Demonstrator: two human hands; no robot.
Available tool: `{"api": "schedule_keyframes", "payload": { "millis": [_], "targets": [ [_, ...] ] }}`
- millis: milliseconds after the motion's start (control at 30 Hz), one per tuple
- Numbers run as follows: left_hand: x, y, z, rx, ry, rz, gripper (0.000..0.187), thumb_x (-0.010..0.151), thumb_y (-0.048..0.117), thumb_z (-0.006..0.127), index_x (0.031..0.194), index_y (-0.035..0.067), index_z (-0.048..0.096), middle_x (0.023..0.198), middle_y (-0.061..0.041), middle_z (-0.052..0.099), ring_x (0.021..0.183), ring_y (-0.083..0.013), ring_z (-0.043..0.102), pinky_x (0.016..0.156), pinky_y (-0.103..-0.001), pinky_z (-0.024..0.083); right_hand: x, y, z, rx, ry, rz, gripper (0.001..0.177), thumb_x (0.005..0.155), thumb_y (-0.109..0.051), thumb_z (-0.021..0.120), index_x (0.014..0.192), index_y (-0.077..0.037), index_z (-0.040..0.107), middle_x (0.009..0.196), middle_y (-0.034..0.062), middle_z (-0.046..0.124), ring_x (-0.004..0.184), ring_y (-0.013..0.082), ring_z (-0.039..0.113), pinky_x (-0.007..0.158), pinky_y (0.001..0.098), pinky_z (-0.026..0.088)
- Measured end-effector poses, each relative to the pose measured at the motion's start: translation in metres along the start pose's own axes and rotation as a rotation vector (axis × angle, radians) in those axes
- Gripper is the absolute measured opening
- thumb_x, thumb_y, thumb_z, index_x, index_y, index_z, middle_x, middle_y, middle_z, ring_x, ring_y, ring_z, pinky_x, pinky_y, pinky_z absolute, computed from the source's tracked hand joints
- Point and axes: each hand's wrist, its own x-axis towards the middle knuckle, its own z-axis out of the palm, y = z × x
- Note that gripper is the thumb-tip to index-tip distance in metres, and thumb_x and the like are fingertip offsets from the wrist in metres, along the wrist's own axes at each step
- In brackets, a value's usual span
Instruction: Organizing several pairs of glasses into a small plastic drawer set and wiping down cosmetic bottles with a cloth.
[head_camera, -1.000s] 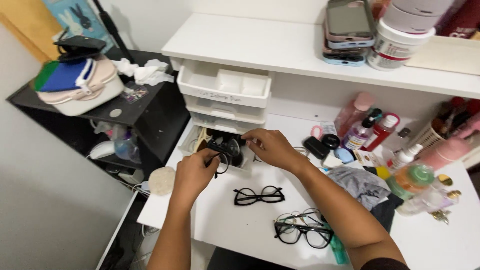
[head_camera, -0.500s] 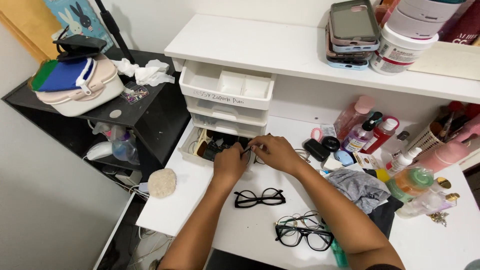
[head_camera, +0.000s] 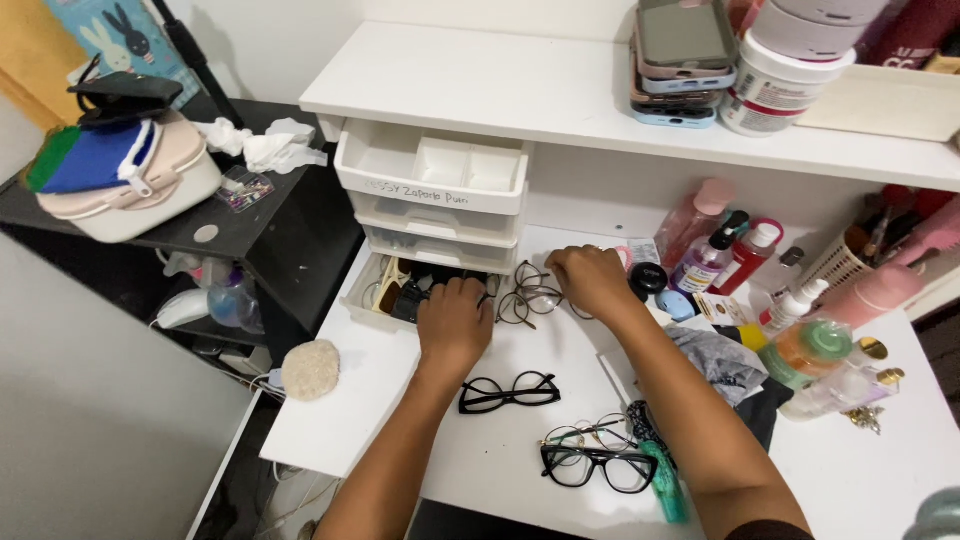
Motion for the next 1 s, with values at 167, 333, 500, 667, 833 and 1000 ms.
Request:
{"api": "schedule_keyframes", "payload": {
  "millis": [167,333,500,667,833,1000],
  "targets": [
    [0.003,0.024,0.018,-0.067,0.068,0.159,0.019,0.089,0.022,0.067,0.101,0.008,0.071,0.101,-0.01,0.068,0.095,-0.0322,0.061,0.078,-0.049,0.046,-0.003,0.014,0.011,-0.097,-0.143,0.084,0.026,0.093,-0.029,0.063,0.115,-0.022,0.076,0.111,0.0075,0.075,0.109,0.0308,0.067,0.092,0.0514,0.05],
    [0.005,0.037,0.037,-0.067,0.048,0.231,0.016,0.09,0.02,0.066,0.099,0.007,0.07,0.101,-0.011,0.068,0.096,-0.0313,0.061,0.078,-0.049,0.044,-0.011,0.026,0.024,-0.167,-0.299,0.105,0.03,0.088,-0.033,0.066,0.115,-0.022,0.074,0.115,0.0085,0.07,0.115,0.0324,0.062,0.098,0.0553,0.043],
    [0.0,0.04,0.056,-0.062,0.04,0.26,0.018,0.088,0.019,0.067,0.102,0.008,0.071,0.103,-0.009,0.069,0.101,-0.0307,0.059,0.083,-0.049,0.042,-0.014,0.039,0.036,-0.22,-0.252,0.097,0.024,0.091,-0.032,0.062,0.105,-0.018,0.077,0.11,0.0082,0.073,0.115,0.0318,0.063,0.098,0.0522,0.042],
    [-0.01,0.04,0.066,-0.15,0.132,0.362,0.028,0.089,0.015,0.066,0.114,0.004,0.068,0.117,-0.013,0.065,0.114,-0.0322,0.058,0.098,-0.05,0.042,-0.02,0.034,0.004,-0.16,-0.362,0.108,0.026,0.091,-0.038,0.063,0.107,-0.021,0.076,0.104,0.0068,0.075,0.109,0.0296,0.066,0.095,0.0501,0.043],
    [-0.01,0.039,0.056,-0.278,0.151,0.383,0.041,0.094,0.012,0.063,0.132,0.0,0.06,0.136,-0.019,0.057,0.128,-0.0375,0.053,0.109,-0.049,0.043,-0.035,0.033,-0.034,-0.093,-0.402,0.046,0.022,0.088,-0.036,0.068,0.105,-0.023,0.074,0.101,0.0028,0.076,0.102,0.0248,0.07,0.087,0.0454,0.047],
    [-0.003,0.031,0.015,-0.518,-0.005,0.368,0.048,0.097,0.02,0.068,0.14,0.001,0.057,0.139,-0.021,0.058,0.127,-0.0387,0.054,0.104,-0.047,0.045,-0.06,0.004,-0.089,0.045,-0.276,-0.119,0.027,0.087,-0.023,0.074,0.111,-0.017,0.064,0.096,0.0059,0.076,0.094,0.0283,0.07,0.085,0.0422,0.048]
  ]
}}
